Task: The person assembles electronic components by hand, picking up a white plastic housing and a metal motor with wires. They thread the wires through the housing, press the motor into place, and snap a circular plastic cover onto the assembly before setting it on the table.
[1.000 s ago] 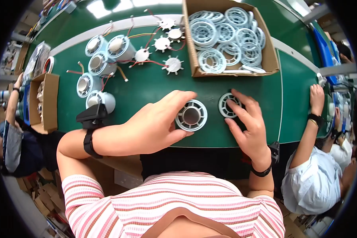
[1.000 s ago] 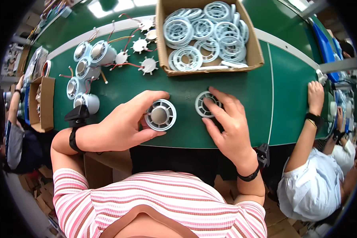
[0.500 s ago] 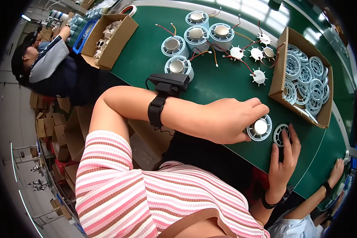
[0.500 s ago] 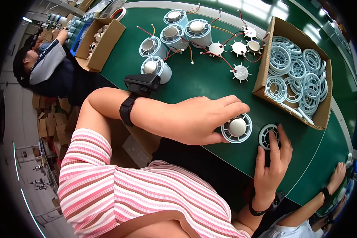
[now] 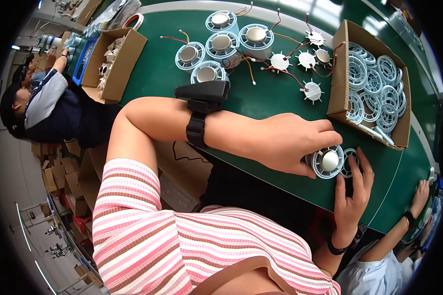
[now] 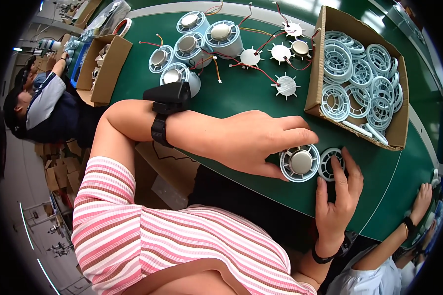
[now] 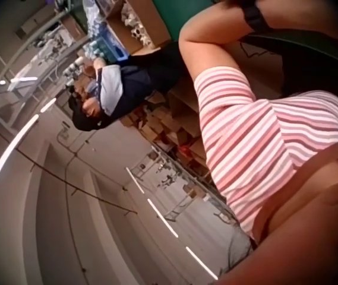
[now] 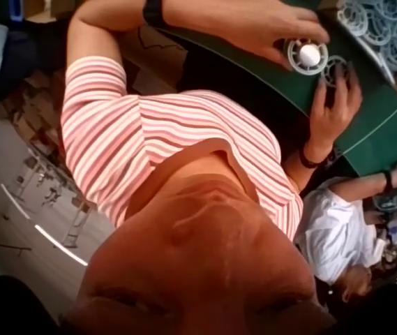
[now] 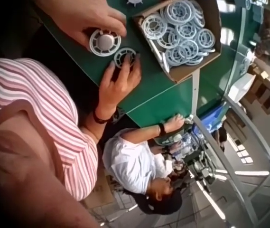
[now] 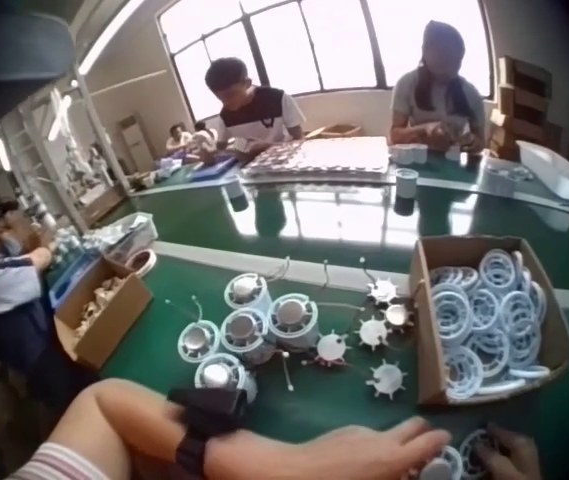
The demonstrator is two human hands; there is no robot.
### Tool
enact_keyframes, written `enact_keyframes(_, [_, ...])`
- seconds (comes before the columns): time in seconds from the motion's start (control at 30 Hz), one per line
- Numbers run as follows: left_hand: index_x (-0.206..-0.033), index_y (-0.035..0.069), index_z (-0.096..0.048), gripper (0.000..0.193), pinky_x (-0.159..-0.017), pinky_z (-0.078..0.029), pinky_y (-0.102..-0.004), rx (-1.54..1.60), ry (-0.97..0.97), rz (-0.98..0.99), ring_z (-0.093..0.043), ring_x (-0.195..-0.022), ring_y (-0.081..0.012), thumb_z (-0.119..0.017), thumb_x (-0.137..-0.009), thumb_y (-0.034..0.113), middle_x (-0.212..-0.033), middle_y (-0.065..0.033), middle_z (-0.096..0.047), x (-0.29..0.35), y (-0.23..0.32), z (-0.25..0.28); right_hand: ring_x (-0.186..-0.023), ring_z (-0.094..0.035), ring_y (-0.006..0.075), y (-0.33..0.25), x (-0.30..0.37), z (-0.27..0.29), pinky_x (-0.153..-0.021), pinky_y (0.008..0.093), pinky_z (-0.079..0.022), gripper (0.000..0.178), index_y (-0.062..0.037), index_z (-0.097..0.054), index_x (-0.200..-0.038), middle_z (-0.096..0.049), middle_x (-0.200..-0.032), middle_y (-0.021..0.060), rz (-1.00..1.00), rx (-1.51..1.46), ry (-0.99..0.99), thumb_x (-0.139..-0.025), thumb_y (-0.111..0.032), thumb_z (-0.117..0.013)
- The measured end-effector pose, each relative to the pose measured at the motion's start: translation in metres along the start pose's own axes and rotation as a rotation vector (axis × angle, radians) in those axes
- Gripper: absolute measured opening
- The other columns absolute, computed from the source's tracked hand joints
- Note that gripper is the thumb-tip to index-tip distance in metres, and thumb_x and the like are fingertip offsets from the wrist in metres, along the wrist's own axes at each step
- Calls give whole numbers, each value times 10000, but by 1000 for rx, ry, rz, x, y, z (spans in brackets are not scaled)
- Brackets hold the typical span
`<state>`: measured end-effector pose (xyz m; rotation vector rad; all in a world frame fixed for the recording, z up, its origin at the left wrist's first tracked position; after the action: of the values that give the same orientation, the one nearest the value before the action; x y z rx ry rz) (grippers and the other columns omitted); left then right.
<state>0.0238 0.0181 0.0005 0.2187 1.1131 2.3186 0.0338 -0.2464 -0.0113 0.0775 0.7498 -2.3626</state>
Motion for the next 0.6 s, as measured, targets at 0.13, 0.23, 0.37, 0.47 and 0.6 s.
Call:
enact_keyframes(0.13, [-1373,82,-479,686,-668,-571,-440,31,38,-45,-682,-869,-372,-834,-806,232,-1175,-138,-585,-1,-6,-3,-1323,-544,363,1,-1,0,-1104,435,-419,437,-7,-646,-1322,-572,-1444,183,-17,-26,12,-886,-3,-673])
enact_keyframes(0.23, [-1374,87,-484,691,-661,-569,-435,28,57,-48,-684,-862,-362,-838,-799,234,-1164,-130,-591,0,-6,-4,-1330,-542,360,3,0,1,-1110,432,-417,460,-9,-629,-1342,-573,-1443,183,-19,-17,2,-884,1,-678])
enact_keyframes(0.37, [-1353,83,-501,669,-672,-573,-433,-5,74,-44,-692,-875,-350,-836,-799,252,-1149,-128,-604,0,-6,-5,-1308,-551,357,5,-1,-5,-1100,428,-426,503,-16,-607,-1360,-584,-1427,184,-23,-88,58,-868,-12,-711])
enact_keyframes(0.47, [-1309,67,-524,623,-702,-584,-435,-6,91,-44,-703,-911,-345,-827,-812,290,-1136,-140,-621,1,-5,-4,-1299,-554,355,5,0,-7,-1095,427,-430,531,-19,-591,-1373,-589,-1420,184,-20,-120,87,-861,-20,-727])
enact_keyframes(0.6, [-1312,61,-522,630,-703,-584,-435,1,71,-19,-704,-917,-346,-827,-811,289,-1142,-139,-625,1,-4,-4,-1306,-552,352,6,1,-6,-1097,425,-429,549,-21,-577,-1389,-586,-1424,183,-12,-106,83,-862,-24,-731])
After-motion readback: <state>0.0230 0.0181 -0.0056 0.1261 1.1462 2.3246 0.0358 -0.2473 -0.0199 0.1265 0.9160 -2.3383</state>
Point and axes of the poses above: each hand's wrist, its own x-axis away from the middle knuckle, its own z-axis out of the back of the hand, y = z × x, the point moved 1 cm from there along -x, towards the middle knuckle
